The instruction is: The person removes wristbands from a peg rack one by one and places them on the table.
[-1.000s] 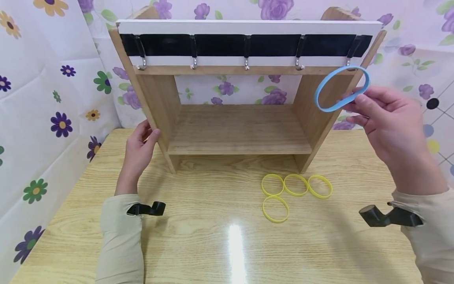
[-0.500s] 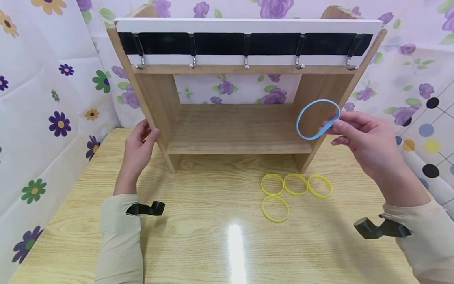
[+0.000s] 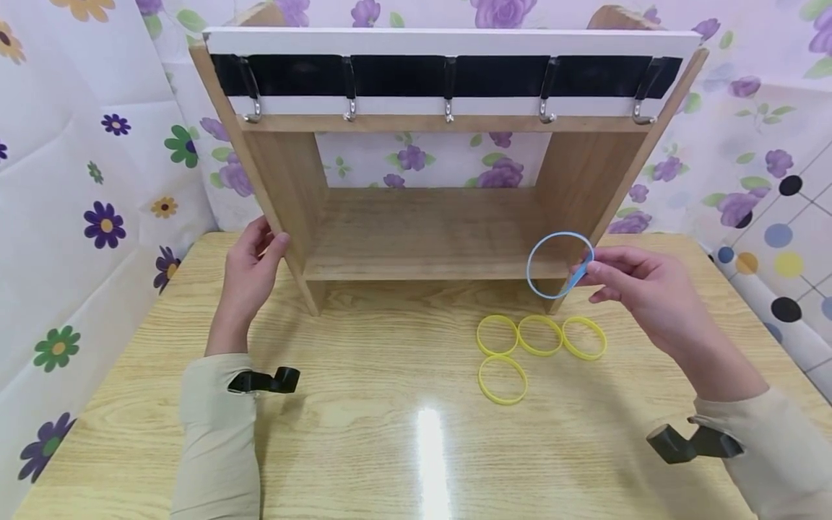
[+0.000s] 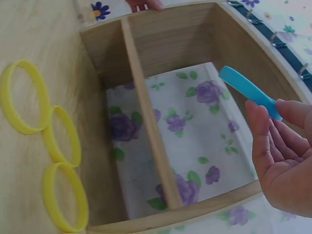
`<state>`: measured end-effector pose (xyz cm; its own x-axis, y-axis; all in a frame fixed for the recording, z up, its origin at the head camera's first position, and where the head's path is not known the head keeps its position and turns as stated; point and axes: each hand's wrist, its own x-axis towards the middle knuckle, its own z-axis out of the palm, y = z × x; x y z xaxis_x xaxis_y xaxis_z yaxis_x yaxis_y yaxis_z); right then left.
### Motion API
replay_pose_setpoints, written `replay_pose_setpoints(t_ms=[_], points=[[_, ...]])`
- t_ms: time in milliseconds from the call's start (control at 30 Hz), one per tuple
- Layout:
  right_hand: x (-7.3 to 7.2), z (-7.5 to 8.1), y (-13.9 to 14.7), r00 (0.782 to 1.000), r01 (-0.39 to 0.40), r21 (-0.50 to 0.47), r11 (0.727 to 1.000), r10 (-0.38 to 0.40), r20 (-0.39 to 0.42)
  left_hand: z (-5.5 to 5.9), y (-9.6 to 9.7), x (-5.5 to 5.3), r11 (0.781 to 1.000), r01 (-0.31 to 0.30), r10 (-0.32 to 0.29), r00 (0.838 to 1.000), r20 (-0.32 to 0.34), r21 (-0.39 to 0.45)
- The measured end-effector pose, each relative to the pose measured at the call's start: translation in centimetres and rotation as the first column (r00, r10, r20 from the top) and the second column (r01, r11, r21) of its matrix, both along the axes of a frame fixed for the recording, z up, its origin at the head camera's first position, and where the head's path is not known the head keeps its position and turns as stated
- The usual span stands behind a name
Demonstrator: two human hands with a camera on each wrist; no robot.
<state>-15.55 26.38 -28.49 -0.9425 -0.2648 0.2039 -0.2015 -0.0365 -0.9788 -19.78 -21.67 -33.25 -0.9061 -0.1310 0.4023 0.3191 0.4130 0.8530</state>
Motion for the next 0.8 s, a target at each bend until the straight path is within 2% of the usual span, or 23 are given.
replay_pose_setpoints(t_ms=[300, 533, 800], points=[[0.7, -2.4, 1.0, 0.997, 0.009, 0.162, 0.987, -0.022, 0.080, 0.1, 0.0, 0.0, 1.000, 0.000, 0.000, 1.000, -0.008, 0.006], [1.1, -4.4, 1.9, 0.994, 0.000, 0.321, 0.947, -0.035, 0.105, 0.0, 0.1, 0.0, 1.000, -0.005, 0.005, 1.000, -0.013, 0.009], [1.6, -6.6, 2.7, 0.986, -0.061, 0.311, 0.949, 0.009, 0.166, 0.0, 0.1, 0.0, 1.000, -0.005, 0.005, 1.000, -0.003, 0.010]])
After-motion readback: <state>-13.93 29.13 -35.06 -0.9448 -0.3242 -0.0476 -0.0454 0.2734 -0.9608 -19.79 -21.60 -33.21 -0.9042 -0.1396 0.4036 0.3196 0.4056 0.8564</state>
